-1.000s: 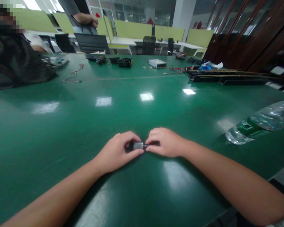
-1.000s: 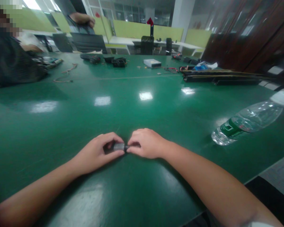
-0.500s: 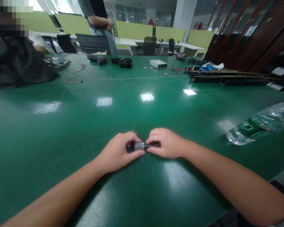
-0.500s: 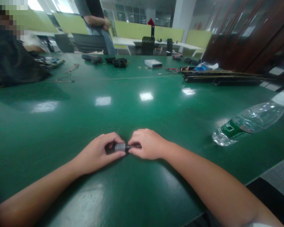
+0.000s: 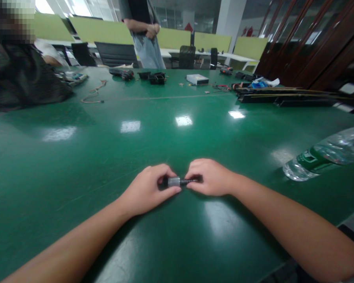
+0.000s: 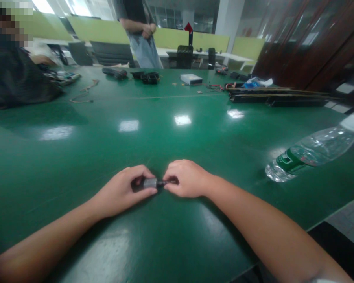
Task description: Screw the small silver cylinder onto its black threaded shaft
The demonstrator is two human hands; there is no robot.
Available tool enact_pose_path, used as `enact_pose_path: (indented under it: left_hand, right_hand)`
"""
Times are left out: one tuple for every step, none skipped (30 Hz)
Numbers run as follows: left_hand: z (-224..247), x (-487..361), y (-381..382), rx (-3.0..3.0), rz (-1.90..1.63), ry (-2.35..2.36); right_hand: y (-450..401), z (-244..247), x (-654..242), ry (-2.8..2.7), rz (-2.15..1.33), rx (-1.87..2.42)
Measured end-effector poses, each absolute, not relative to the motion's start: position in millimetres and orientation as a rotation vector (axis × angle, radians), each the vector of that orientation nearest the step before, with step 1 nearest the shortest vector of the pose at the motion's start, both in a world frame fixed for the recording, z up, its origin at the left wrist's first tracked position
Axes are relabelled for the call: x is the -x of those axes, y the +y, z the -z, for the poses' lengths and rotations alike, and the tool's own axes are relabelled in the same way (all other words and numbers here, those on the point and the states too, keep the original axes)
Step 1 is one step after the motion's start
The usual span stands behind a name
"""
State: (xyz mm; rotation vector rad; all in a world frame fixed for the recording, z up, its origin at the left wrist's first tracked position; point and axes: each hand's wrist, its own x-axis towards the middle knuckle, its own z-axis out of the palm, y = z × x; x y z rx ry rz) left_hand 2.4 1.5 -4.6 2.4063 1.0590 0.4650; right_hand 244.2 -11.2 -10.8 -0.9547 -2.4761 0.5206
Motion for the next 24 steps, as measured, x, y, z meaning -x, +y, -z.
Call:
enact_pose_path:
  left_hand:
    - [5, -2, 2, -2.402, -0.464, 1.061]
    - [4, -2, 2, -2.397, -0.464, 1.063]
    - [4, -2, 2, -2.395, -0.466, 1.064]
    - [4, -3, 2, -2.395, -0.47, 1.064]
    - [4, -3, 2, -2.396, -0.474, 1.064]
    - [4, -3, 2, -2.397, -0.477, 1.063]
    - [4, -3, 2, -2.398, -0.478, 1.062]
    - [4, -3, 2, -2.398, -0.476, 1.062]
    - [3, -3, 2, -2.398, -0.473, 1.062]
    - [3, -3, 1, -2.398, -0.471, 1.061]
    - [3, -4, 1, -2.398, -0.47, 1.059]
    - [2, -4, 1, -2.397, -0.471, 1.058]
    - [2, -4, 1, -2.396, -0.472, 1.056]
    - [2, -4, 1, -2.394, -0.474, 1.056]
    - [2, -4, 1, -2.393, -0.476, 1.058]
    - [2, -4, 1, -2.392, -0.476, 1.061]
    - [2, -4, 1, -2.392, -0.476, 1.063]
    - [2, -4, 1, -2.391, -0.474, 1.064]
    - [2, -4, 1, -2.389, -0.471, 1.065]
    - [3, -4, 1, -2.387, -0.467, 1.067]
    - [3, -4, 1, -2.385, -0.462, 1.072]
    - [3, -4, 1, -2.384, -0.458, 1.078]
    - [3, -4, 1, -2.384, -0.454, 1.085]
    - [2, -4, 1, -2.386, -0.452, 1.092]
  right_hand:
    - [-11, 11, -244, -2.478, -0.517, 0.956]
    - [-11, 11, -245, -2.481, -0.513, 0.959]
    - [-11, 11, -245, -2.484, -0.51, 0.96]
    - [-12, 11, -245, -2.486, -0.507, 0.962]
    - [-12, 11, -246, -2.489, -0.506, 0.962]
    - [-12, 11, -246, -2.49, -0.505, 0.963]
    - [-12, 11, -247, -2.49, -0.504, 0.965]
    - [-12, 10, -247, -2.491, -0.504, 0.968]
    - [-12, 10, -248, -2.491, -0.506, 0.973]
    - [-12, 10, -248, -2.49, -0.51, 0.98]
    - [-12, 10, -248, -2.489, -0.513, 0.986]
    - [-12, 9, -249, -2.487, -0.516, 0.991]
    - [-12, 9, -249, -2.487, -0.518, 0.996]
    - [-12, 9, -250, -2.487, -0.516, 1.001]
    - [-12, 9, -250, -2.49, -0.514, 1.004]
    - [-12, 8, -251, -2.494, -0.513, 1.006]
    - [-12, 7, -253, -2.497, -0.517, 1.009]
    - [-12, 6, -255, -2.499, -0.53, 1.014]
    - [-11, 4, -258, -2.503, -0.553, 1.022]
    - [-10, 3, -262, -2.504, -0.579, 1.038]
    - [-8, 1, -266, -2.505, -0.606, 1.067]
    - [-6, 0, -270, -2.508, -0.63, 1.105]
    - [-5, -2, -274, -2.499, -0.624, 1.161]
    - [-3, -3, -278, -2.484, -0.618, 1.222]
